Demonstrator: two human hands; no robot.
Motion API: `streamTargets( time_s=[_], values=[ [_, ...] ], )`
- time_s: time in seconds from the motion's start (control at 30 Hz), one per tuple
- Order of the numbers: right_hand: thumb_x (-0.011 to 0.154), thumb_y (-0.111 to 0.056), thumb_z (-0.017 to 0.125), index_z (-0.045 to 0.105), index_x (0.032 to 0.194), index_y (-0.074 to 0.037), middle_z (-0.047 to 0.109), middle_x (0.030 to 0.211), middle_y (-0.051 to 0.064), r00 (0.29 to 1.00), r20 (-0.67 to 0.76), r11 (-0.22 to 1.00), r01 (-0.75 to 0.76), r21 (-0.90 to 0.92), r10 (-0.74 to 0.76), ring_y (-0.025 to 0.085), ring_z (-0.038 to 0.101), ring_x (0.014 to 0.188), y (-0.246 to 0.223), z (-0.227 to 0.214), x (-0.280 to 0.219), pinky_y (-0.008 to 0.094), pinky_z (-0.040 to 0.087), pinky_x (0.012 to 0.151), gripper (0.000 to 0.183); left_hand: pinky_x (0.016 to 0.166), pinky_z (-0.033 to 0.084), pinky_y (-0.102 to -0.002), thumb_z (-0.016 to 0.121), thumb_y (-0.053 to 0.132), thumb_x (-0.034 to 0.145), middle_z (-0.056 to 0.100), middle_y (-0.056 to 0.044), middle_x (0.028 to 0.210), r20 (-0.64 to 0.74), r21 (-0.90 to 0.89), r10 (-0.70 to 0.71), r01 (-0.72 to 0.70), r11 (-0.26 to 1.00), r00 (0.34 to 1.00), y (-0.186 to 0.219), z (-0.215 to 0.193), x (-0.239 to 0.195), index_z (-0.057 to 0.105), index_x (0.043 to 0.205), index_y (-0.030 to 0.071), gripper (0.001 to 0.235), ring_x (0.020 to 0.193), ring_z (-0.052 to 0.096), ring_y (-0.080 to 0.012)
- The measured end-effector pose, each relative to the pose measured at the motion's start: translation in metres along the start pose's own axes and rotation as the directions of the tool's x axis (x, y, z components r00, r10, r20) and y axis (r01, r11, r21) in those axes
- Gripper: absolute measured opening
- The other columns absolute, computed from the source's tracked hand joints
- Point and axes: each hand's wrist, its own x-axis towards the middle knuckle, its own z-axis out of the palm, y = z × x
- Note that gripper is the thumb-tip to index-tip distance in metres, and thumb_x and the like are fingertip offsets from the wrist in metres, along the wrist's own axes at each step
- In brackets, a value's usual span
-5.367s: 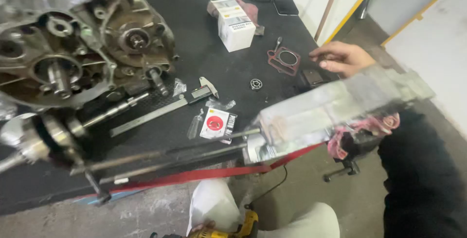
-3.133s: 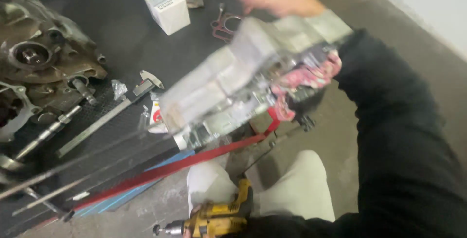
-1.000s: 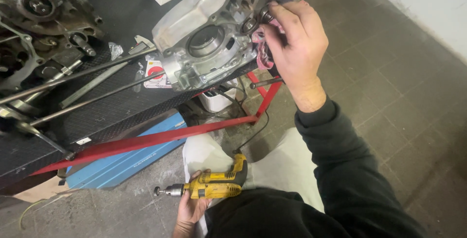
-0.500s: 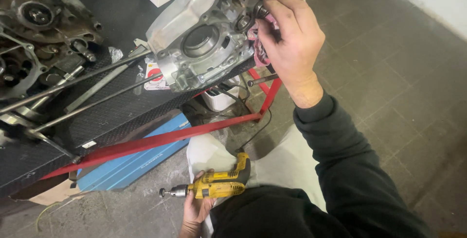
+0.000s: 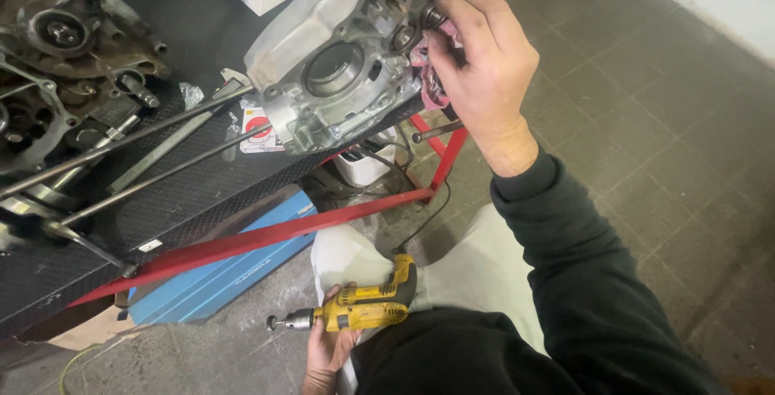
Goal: The person places a bearing into an engine casing and uses a yellow power drill to tighten bolts. They wipe the casing with a cloth and continue to secure components with the drill.
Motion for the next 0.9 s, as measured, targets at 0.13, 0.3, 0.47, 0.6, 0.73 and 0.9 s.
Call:
streamTargets(
  time_s=[0.13,0.3,0.47,0.6,0.73,0.9],
  values=[
    [0.094,-0.003,0.089,0.068,0.124,-0.01,0.067,0.112,0.006,1.0,0.011,1.0,-0.001,-0.008,0.001,0.022,0.071,0.095,0.001,-0.002,0.0,0.034,0.059,0.083,0.037,0.102,0.053,-0.047,0.071,0.047,0.09,0.036,-0.017,0.161,0.001,-0.002,0.005,-0.005,1.0,1.0,-0.002,-0.007,0.0,0.037,0.153,0.012,0.08,0.14,0.046,-0.0376],
    [0.093,-0.002,0.088,0.069,0.124,-0.009,0.068,0.107,0.006,1.0,0.016,1.0,-0.013,0.012,0.013,0.023,0.07,0.092,0.004,-0.002,-0.002,0.035,0.058,0.081,0.037,0.098,0.054,-0.045,0.071,0.045,0.092,0.035,-0.018,0.161,0.037,-0.024,0.004,-0.003,1.0,0.999,-0.003,-0.013,-0.001,0.036,0.155,0.013,0.079,0.139,0.046,-0.0375],
    [0.092,-0.003,0.089,0.069,0.124,-0.009,0.067,0.108,0.007,0.999,0.052,1.0,-0.003,0.03,0.002,0.025,0.069,0.095,0.008,-0.01,0.0,0.036,0.058,0.085,0.038,0.1,0.055,-0.045,0.071,0.045,0.09,0.034,-0.016,0.162,-0.003,-0.02,0.002,-0.002,1.0,1.0,-0.004,-0.01,0.0,0.036,0.154,0.013,0.08,0.14,0.046,-0.035],
    [0.089,-0.002,0.087,0.071,0.119,-0.008,0.069,0.106,0.009,0.999,0.048,0.999,-0.023,0.033,0.021,0.025,0.068,0.092,0.018,-0.012,-0.001,0.037,0.057,0.081,0.034,0.099,0.054,-0.045,0.07,0.044,0.093,0.033,-0.016,0.163,0.04,-0.027,0.006,-0.005,1.0,0.999,-0.005,-0.009,0.002,0.035,0.156,0.014,0.078,0.14,0.045,-0.0371],
    [0.09,-0.002,0.085,0.071,0.118,-0.008,0.068,0.11,0.009,0.998,0.026,0.999,0.05,0.002,-0.05,0.028,0.07,0.101,0.025,-0.011,0.001,0.037,0.059,0.086,0.032,0.098,0.055,-0.046,0.071,0.044,0.09,0.034,-0.016,0.162,-0.004,-0.02,0.004,-0.004,1.0,1.0,-0.006,-0.009,0.001,0.036,0.155,0.014,0.08,0.139,0.046,-0.0368],
    [0.09,-0.004,0.085,0.071,0.114,-0.008,0.067,0.106,0.008,0.997,0.052,0.998,0.066,-0.023,-0.065,0.028,0.07,0.097,0.027,-0.012,0.003,0.038,0.058,0.082,0.028,0.097,0.055,-0.046,0.072,0.045,0.09,0.034,-0.017,0.161,0.013,-0.005,-0.006,0.006,1.0,1.0,-0.005,-0.006,0.004,0.036,0.155,0.014,0.08,0.139,0.046,-0.0377]
  ],
)
